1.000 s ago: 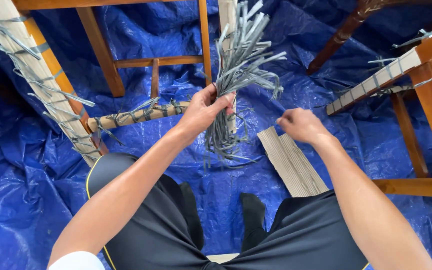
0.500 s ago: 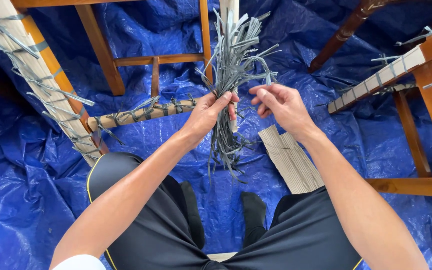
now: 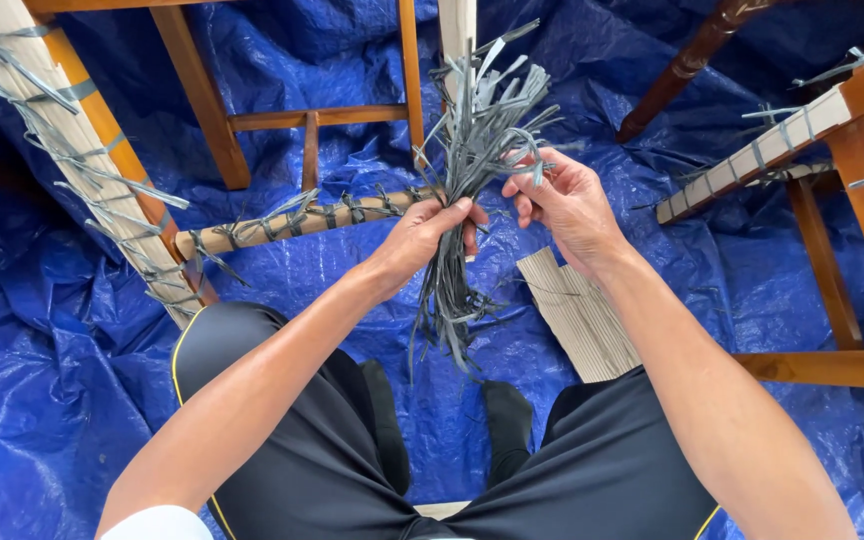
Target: Weaving and tying plastic strips onto the rungs of wooden chair frames.
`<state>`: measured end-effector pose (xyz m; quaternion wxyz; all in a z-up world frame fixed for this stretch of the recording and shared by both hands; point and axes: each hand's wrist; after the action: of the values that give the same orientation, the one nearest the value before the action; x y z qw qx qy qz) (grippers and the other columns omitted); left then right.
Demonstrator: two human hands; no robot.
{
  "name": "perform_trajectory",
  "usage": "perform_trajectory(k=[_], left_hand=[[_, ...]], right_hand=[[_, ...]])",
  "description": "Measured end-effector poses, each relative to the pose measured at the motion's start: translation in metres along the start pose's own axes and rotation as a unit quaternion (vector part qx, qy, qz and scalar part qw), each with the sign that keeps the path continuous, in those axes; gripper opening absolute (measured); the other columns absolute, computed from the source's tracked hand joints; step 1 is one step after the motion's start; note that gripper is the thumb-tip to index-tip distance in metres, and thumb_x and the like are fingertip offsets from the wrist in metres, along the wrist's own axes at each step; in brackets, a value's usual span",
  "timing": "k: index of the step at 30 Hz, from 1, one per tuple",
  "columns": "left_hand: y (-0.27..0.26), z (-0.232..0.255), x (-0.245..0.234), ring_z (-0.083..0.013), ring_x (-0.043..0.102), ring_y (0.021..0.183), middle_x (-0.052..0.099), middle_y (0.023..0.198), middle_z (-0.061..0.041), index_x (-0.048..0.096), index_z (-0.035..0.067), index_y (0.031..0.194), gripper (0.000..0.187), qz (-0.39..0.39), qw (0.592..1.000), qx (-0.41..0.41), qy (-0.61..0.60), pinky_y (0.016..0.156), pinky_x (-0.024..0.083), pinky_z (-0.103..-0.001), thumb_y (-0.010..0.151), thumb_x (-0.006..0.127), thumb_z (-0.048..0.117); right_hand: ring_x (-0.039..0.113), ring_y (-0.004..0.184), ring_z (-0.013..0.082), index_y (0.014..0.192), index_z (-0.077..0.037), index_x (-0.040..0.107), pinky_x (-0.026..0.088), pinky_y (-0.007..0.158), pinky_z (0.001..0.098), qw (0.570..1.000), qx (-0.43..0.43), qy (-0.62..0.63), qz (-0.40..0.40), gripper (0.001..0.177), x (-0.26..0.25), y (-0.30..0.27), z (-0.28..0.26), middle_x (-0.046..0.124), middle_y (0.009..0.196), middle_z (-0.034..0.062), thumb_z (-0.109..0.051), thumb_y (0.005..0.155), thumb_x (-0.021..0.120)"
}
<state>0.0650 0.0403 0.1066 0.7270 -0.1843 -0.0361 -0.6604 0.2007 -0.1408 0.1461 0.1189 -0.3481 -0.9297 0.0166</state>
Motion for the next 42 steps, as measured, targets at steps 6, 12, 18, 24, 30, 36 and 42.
perform_trajectory(k=[6,12,18,24,30,36,42], left_hand=[[-0.002,0.001,0.004,-0.0118,0.063,0.082,0.065,0.082,-0.001,0.07,0.003,0.109,0.043,-0.029,0.999,-0.004,0.036,0.081,0.053,-0.03,0.106,0.05,0.04],[0.0,-0.005,0.001,-0.0124,0.064,0.082,0.065,0.082,-0.001,0.071,0.002,0.108,0.043,-0.042,0.999,-0.012,0.031,0.081,0.054,-0.03,0.106,0.051,0.04],[-0.005,-0.005,0.002,-0.0119,0.064,0.081,0.064,0.08,-0.001,0.072,0.004,0.108,0.043,-0.032,0.997,-0.02,0.067,0.08,0.053,-0.03,0.106,0.049,0.041],[-0.003,-0.025,-0.001,-0.011,0.063,0.081,0.065,0.08,-0.001,0.071,0.005,0.107,0.043,-0.032,0.993,-0.022,0.112,0.079,0.05,-0.029,0.106,0.047,0.04],[-0.005,-0.057,0.001,-0.0116,0.062,0.078,0.067,0.078,-0.001,0.07,0.003,0.099,0.038,-0.038,0.978,0.003,0.206,0.076,0.05,-0.03,0.106,0.049,0.035],[-0.011,-0.143,0.006,-0.0152,0.066,0.069,0.068,0.072,-0.005,0.068,0.002,0.096,0.034,-0.04,0.954,-0.052,0.294,0.068,0.052,-0.033,0.103,0.05,0.029],[-0.008,-0.258,0.008,-0.0224,0.074,0.078,0.075,0.08,-0.009,0.071,0.0,0.098,0.033,-0.06,0.927,-0.132,0.345,0.075,0.056,-0.038,0.099,0.055,0.03]], right_hand=[[0.061,0.071,0.0048,0.114,-0.005,0.07,0.051,0.064,0.0225,0.999,-0.005,0.036,0.006,0.021,-0.004,0.001,0.002,0.07,0.091,0.0032,-0.022,0.101,0.07],[0.061,0.072,0.0058,0.111,-0.005,0.07,0.052,0.065,0.0236,0.995,-0.047,0.089,0.002,0.015,-0.013,0.003,0.005,0.071,0.095,0.0033,-0.019,0.105,0.067],[0.06,0.074,0.0038,0.107,-0.006,0.072,0.051,0.063,0.0219,0.997,-0.055,0.043,0.032,0.015,-0.008,-0.001,-0.005,0.069,0.092,0.0002,-0.019,0.106,0.063],[0.055,0.07,0.0029,0.105,-0.006,0.072,0.048,0.063,0.02,0.993,-0.086,-0.002,0.078,0.021,-0.009,-0.004,-0.015,0.061,0.079,-0.0042,-0.021,0.109,0.059],[0.055,0.07,0.0043,0.103,-0.006,0.07,0.046,0.066,0.0201,0.976,-0.17,-0.053,0.129,0.022,-0.034,0.001,-0.012,0.061,0.081,-0.0031,-0.021,0.113,0.057],[0.061,0.085,0.0079,0.105,-0.007,0.062,0.051,0.076,0.0244,0.928,-0.297,-0.051,0.218,0.022,-0.067,-0.002,-0.013,0.068,0.098,0.0027,-0.021,0.119,0.054],[0.064,0.071,0.0136,0.106,-0.009,0.054,0.052,0.06,0.025,0.901,-0.347,-0.024,0.259,0.025,-0.079,-0.013,-0.023,0.068,0.092,0.0062,-0.027,0.12,0.044]])
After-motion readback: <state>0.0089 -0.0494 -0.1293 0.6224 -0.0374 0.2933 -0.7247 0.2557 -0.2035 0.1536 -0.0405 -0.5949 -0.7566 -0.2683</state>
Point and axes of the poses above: each hand's wrist, its own y-axis towards the middle knuckle, its own x-axis out of the palm, z = x × y
